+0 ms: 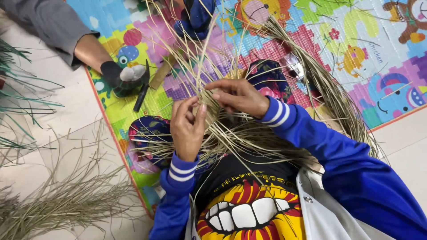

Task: Weaving dried straw strands into a circular craft item

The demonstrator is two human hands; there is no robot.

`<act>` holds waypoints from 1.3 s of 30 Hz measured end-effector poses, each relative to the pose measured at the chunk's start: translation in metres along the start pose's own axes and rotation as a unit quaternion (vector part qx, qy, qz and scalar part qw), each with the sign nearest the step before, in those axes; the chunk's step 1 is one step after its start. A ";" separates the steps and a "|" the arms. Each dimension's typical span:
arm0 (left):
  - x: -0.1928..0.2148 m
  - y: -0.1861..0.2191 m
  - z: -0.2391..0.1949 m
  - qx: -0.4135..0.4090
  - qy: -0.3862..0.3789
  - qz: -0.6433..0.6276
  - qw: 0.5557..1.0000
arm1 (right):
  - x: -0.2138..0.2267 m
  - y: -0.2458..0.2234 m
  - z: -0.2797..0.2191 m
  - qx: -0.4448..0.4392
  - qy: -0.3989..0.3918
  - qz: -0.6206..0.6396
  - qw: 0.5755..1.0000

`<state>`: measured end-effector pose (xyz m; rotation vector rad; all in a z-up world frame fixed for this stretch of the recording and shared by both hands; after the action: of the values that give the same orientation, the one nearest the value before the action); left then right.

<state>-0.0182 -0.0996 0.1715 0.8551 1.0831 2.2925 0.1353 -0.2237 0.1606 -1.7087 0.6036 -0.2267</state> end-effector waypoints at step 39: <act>-0.005 -0.087 0.021 0.087 0.010 -0.100 0.991 | 0.246 -0.087 -0.143 0.212 0.323 0.292 0.875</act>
<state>0.0122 -0.0418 0.1103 0.7518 1.3299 2.0686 0.2992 -0.4604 0.2341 -0.9377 1.4207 -0.4615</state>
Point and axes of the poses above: each hand's wrist, its own z-axis towards the middle knuckle, its own x-axis out of the back of the hand, y = z × x, the point moved 1 cm from there along z, towards the middle knuckle, and after that the axes turned 12 degrees about -x, right-handed, at the moved point
